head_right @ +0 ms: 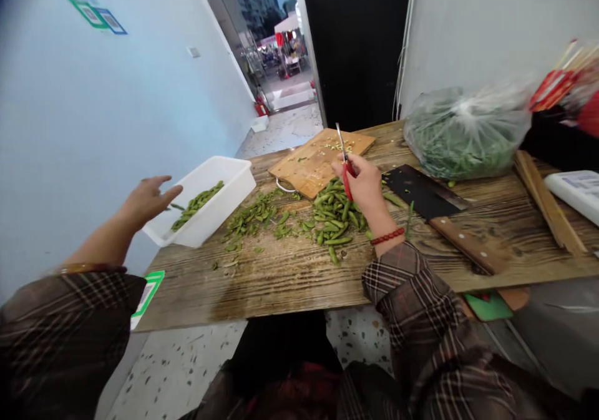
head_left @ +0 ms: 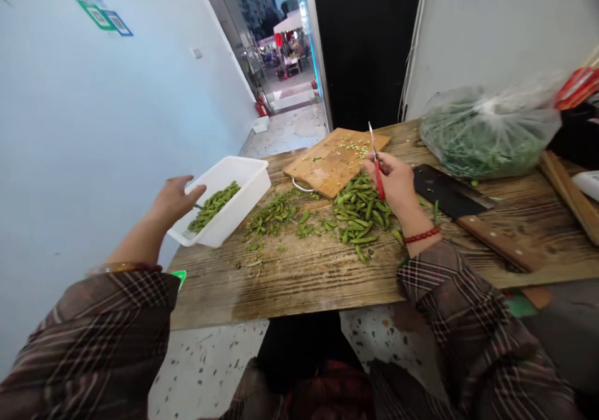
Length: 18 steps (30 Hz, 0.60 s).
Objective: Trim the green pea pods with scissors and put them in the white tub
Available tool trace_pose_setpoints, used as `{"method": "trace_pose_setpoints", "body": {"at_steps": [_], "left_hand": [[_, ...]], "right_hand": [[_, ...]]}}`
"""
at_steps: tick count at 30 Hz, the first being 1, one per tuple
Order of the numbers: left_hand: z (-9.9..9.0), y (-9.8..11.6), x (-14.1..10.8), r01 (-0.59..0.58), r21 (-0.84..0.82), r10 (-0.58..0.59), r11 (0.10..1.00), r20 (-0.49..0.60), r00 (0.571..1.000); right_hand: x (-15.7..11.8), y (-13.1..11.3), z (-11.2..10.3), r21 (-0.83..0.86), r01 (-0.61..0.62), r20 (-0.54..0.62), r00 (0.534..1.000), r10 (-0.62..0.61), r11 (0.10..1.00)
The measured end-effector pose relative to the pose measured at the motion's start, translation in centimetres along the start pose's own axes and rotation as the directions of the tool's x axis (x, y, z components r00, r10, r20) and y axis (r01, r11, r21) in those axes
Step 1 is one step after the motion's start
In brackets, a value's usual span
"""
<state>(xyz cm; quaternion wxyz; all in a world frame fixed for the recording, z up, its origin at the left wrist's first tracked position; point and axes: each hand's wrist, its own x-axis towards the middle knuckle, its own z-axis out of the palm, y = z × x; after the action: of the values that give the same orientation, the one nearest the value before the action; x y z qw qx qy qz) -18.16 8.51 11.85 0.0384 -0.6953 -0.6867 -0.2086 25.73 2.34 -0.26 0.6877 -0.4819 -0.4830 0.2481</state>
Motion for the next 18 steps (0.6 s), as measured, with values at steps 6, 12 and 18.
{"method": "trace_pose_setpoints", "body": {"at_steps": [6, 12, 18], "left_hand": [[3.5, 6.8, -1.3, -0.295, 0.126, 0.274, 0.947, 0.158, 0.949], [8.3, 18.8, -9.0, -0.705, -0.223, 0.721, 0.674, 0.406, 0.561], [8.9, 18.8, -16.0, -0.643, -0.554, 0.848, 0.528, 0.376, 0.372]], "right_hand": [[0.9, -1.7, -1.7, 0.258, -0.074, -0.231, 0.963, 0.135, 0.963], [0.8, -1.2, -1.4, 0.235, -0.081, -0.214, 0.968, 0.133, 0.969], [0.5, -0.6, -0.9, 0.097, -0.062, -0.177, 0.981, 0.078, 0.993]]}}
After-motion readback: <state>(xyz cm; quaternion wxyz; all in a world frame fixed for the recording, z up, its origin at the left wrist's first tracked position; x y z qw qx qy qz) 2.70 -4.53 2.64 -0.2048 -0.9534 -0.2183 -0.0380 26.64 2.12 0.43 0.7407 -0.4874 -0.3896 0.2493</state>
